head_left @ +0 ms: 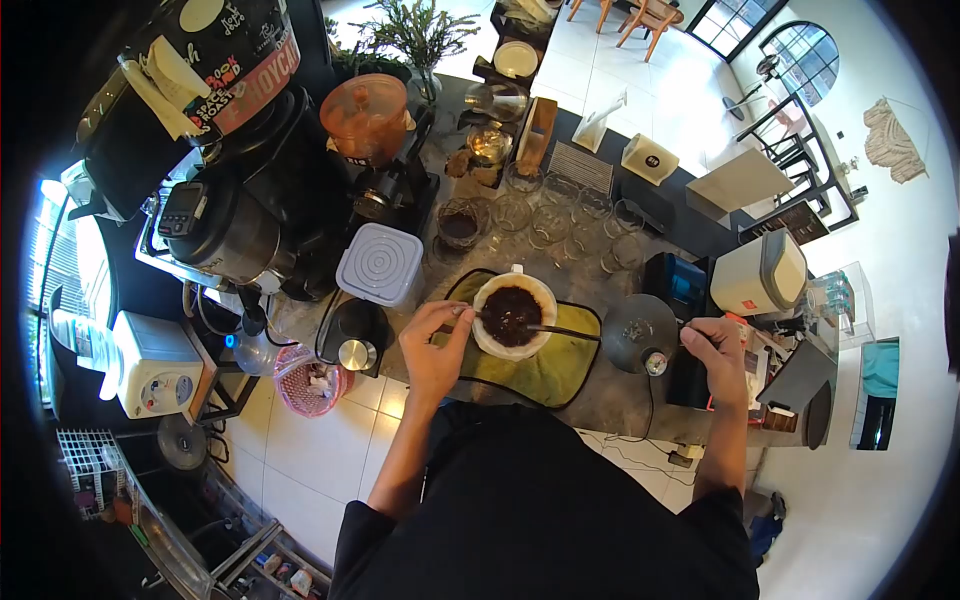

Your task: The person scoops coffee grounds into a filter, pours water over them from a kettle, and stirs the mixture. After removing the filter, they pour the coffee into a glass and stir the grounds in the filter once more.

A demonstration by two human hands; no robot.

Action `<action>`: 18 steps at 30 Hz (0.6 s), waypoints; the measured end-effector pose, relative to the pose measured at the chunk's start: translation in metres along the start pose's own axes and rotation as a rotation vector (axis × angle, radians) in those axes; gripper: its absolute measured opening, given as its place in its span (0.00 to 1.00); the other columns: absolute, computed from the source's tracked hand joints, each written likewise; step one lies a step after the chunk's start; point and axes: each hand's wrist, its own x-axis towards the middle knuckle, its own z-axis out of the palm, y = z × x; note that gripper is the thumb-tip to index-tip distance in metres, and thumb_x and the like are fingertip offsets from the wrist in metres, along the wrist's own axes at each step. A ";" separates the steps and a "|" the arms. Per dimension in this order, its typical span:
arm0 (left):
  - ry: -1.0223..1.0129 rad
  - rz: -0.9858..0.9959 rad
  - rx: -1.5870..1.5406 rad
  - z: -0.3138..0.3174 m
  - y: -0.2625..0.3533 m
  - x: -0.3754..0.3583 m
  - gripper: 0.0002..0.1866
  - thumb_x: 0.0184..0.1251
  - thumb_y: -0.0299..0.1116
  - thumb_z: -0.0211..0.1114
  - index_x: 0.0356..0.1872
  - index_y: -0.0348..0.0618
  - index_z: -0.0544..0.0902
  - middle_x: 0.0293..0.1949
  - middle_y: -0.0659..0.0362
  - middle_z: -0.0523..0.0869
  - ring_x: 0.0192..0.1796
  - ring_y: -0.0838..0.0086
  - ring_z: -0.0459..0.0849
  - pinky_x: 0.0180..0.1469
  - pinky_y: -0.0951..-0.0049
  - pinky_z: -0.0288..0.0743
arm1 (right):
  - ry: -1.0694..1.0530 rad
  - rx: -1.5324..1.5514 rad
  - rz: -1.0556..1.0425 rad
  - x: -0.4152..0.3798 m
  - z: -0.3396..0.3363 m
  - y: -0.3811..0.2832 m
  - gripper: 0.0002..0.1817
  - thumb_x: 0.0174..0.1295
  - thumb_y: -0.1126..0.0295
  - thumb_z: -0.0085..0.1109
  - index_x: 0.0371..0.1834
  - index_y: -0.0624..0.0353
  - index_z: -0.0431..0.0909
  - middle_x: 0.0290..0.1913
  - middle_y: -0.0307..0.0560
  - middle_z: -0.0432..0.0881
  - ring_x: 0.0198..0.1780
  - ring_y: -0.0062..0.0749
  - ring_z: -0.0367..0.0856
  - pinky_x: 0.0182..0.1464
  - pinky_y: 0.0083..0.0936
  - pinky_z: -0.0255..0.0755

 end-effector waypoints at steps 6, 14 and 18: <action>0.047 0.039 0.041 -0.001 -0.007 -0.002 0.09 0.65 0.26 0.75 0.29 0.32 0.84 0.26 0.58 0.80 0.29 0.74 0.77 0.32 0.73 0.69 | 0.074 0.188 0.021 -0.005 0.006 0.024 0.19 0.67 0.72 0.64 0.20 0.63 0.67 0.22 0.29 0.61 0.27 0.11 0.56 0.30 0.22 0.49; 0.056 0.044 0.015 0.005 -0.006 -0.003 0.09 0.64 0.25 0.76 0.29 0.32 0.83 0.23 0.59 0.77 0.26 0.74 0.74 0.31 0.72 0.67 | 0.121 0.130 0.013 -0.011 0.004 0.007 0.20 0.69 0.72 0.63 0.20 0.63 0.66 0.22 0.29 0.60 0.27 0.11 0.55 0.29 0.22 0.48; 0.106 0.109 0.022 0.008 -0.007 -0.003 0.11 0.65 0.25 0.75 0.28 0.32 0.82 0.23 0.60 0.76 0.27 0.77 0.73 0.32 0.74 0.66 | 0.076 0.052 -0.031 -0.009 -0.005 -0.006 0.18 0.69 0.71 0.62 0.21 0.64 0.68 0.22 0.29 0.62 0.27 0.12 0.56 0.29 0.21 0.48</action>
